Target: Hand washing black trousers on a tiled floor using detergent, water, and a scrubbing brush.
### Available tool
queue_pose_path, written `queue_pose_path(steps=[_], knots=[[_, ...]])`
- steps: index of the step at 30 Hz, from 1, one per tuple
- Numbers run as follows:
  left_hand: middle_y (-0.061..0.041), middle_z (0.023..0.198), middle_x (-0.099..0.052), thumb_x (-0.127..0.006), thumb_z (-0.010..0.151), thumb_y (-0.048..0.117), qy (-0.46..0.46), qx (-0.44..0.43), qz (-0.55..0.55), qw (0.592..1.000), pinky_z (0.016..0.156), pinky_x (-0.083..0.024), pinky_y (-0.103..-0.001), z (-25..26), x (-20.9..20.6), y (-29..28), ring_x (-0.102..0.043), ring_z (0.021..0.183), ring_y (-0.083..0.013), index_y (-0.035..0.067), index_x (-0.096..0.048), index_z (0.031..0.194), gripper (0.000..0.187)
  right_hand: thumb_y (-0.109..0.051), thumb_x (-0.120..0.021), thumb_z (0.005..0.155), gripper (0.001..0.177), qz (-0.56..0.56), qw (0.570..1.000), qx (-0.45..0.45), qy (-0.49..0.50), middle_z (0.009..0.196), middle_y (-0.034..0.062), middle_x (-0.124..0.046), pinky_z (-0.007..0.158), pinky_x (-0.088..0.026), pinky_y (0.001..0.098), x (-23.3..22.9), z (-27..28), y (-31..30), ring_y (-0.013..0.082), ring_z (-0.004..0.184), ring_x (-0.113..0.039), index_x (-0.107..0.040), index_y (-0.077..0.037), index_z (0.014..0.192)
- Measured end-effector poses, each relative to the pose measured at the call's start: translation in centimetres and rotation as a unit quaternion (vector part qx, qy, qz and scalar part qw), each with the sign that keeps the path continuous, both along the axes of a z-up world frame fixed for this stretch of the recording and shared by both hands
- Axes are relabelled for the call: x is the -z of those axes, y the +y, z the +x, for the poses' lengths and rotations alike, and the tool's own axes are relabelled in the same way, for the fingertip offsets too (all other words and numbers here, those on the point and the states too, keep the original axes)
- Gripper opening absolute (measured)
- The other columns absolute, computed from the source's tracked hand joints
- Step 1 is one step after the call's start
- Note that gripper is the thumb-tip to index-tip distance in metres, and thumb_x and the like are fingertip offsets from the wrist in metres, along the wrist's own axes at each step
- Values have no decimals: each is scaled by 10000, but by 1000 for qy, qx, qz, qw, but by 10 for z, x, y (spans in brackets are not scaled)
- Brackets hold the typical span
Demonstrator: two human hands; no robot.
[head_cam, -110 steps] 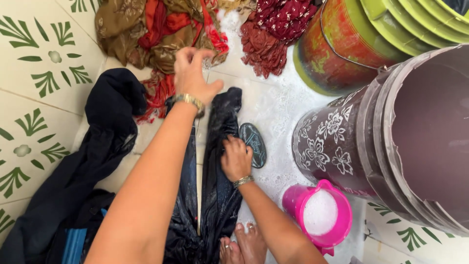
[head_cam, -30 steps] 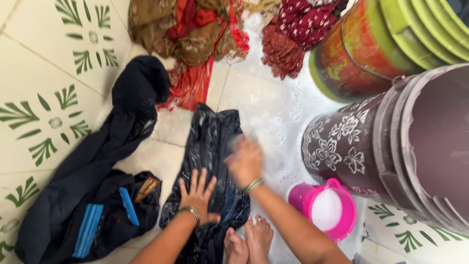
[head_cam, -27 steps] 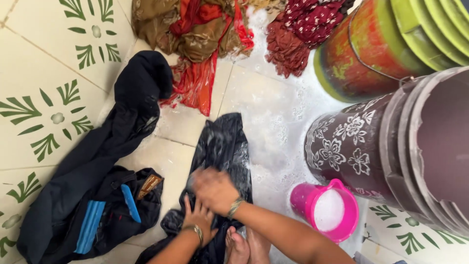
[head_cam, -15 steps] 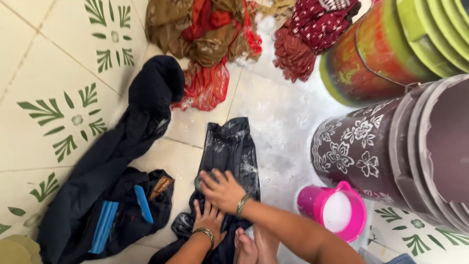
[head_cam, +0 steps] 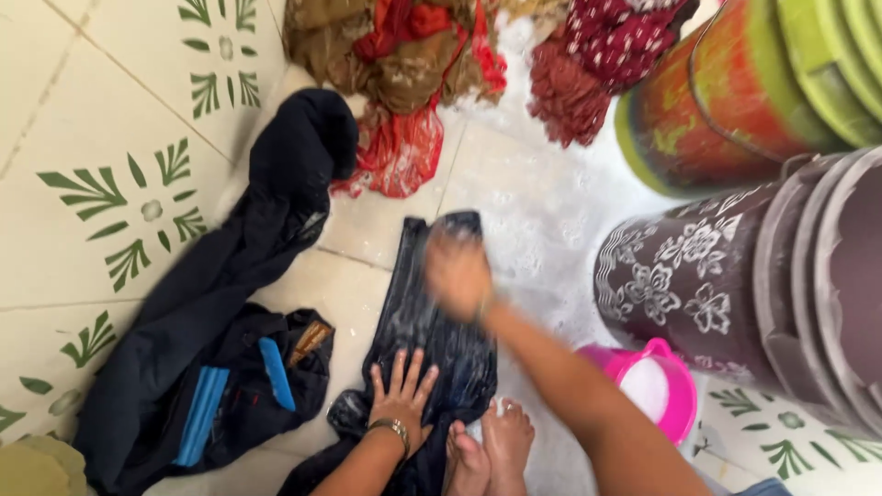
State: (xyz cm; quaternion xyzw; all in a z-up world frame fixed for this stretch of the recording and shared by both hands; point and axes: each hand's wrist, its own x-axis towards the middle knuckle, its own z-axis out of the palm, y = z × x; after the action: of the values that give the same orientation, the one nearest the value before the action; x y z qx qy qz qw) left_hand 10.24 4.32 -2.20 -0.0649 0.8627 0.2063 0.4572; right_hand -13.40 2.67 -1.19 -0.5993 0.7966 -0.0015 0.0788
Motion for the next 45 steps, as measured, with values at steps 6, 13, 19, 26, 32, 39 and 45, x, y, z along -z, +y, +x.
queue_pose_path(steps=[6,13,19,26,32,39,45], knots=[[-144,1692,305,-572,950,572,-17,-9,20,1000,1156,102,-757,-11,-23,-7,296,1530,-435,223,106,1656,1039,-284,-571,952,406,167,974,150,-9,1338,206,-572,947,-474,511,-51,-22,-21,339,1161,-558,-625,-8,1245],[-141,1685,295,-591,942,565,16,-21,6,1000,1139,108,-768,-4,-3,-2,280,1523,-435,223,119,1648,1059,-313,-647,819,444,-101,993,-35,51,1398,151,-568,919,-451,592,8,21,17,404,1249,-519,-663,-95,1205],[-135,1690,302,-673,869,614,10,-14,-32,999,1157,74,-759,-18,-21,-15,286,1533,-420,239,109,1655,1170,-332,-641,865,589,-146,954,263,-8,1504,98,-509,1147,-445,510,52,-36,-5,341,1360,-510,-604,-85,1398],[-128,1660,-231,-637,849,656,3,-161,64,985,1218,-242,-514,6,-88,-47,-259,1520,-305,202,-290,1594,939,-459,-709,798,586,-65,948,301,86,1420,114,-543,1027,-366,583,-15,-28,-13,354,1329,-424,-648,-109,1265],[-86,1385,-617,-640,818,646,203,-525,127,817,1059,-484,-428,65,-135,-72,-639,1244,-262,206,-423,1497,837,-327,-689,854,339,-29,969,81,-232,1064,143,-694,886,-509,490,28,28,-57,370,1043,-638,-667,-85,1090],[-16,1024,-707,-576,937,558,210,-842,350,354,618,-529,-378,62,-103,-87,-675,826,-171,190,-606,1247,482,-250,-673,861,241,133,878,-196,-416,786,108,-711,707,-561,408,-130,138,-63,263,742,-687,-681,-35,968],[-76,794,-658,-550,1022,367,257,-835,329,357,588,-520,-462,32,33,-52,-602,668,-277,106,-681,1090,299,-320,-694,897,353,77,859,149,-484,783,123,-696,680,-567,484,-130,151,-108,291,714,-678,-625,21,960]])
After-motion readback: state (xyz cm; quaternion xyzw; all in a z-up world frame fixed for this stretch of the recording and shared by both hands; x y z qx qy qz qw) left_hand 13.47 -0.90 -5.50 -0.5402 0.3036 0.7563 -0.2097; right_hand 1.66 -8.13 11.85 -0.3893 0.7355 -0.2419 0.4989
